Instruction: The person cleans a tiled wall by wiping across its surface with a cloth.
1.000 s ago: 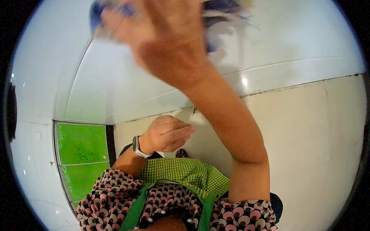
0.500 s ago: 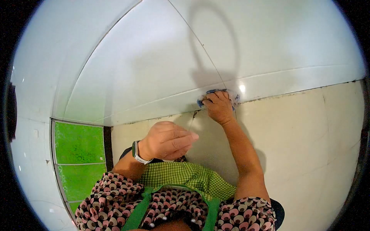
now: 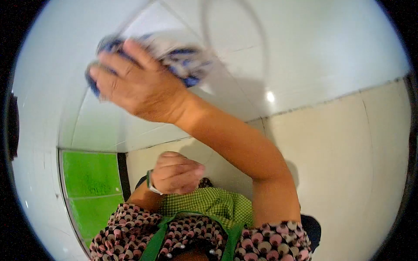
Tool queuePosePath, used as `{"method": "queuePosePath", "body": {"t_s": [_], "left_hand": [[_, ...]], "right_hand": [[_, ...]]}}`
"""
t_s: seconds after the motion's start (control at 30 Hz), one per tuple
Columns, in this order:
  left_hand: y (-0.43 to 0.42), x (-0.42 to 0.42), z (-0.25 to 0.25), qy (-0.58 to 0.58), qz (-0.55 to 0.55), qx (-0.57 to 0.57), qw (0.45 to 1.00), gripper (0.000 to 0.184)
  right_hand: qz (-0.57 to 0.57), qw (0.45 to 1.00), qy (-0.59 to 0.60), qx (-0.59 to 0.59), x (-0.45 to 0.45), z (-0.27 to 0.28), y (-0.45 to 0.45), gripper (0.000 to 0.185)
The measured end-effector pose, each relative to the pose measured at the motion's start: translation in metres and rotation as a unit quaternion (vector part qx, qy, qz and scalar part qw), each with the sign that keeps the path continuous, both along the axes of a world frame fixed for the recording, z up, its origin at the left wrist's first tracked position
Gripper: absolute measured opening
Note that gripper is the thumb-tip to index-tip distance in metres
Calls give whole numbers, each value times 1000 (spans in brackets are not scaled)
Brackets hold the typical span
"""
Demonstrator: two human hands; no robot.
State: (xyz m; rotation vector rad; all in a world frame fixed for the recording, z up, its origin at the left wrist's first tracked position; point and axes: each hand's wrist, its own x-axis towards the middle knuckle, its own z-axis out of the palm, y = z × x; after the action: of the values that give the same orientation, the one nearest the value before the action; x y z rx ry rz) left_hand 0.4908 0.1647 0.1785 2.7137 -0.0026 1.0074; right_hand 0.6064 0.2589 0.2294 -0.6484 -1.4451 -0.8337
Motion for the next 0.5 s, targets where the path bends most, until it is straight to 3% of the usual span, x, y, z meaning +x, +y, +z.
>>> {"method": "queuePosePath", "body": {"t_s": [0.07, 0.17, 0.3, 0.4, 0.47, 0.5], "left_hand": [[6, 9, -6, 36, 24, -10, 999, 27], [12, 26, -15, 54, 48, 29, 997, 28], [-4, 48, -21, 65, 67, 31, 995, 19], [-4, 51, -26, 45, 100, 22, 994, 19], [-4, 49, -26, 48, 106, 8, 993, 21], [-3, 49, -24, 68, 101, 24, 992, 24]], "right_hand": [[6, 999, -15, -42, 3, -54, 6, 23], [41, 979, -162, -118, 45, -147, 2, 24], [40, 972, -159, -167, 120, -255, -18, 24], [-47, 967, -140, -207, 184, -252, -39, 28], [-181, 973, -43, -134, 219, -246, -37, 34], [-194, 972, 26, -128, 237, -242, -38, 40]]}}
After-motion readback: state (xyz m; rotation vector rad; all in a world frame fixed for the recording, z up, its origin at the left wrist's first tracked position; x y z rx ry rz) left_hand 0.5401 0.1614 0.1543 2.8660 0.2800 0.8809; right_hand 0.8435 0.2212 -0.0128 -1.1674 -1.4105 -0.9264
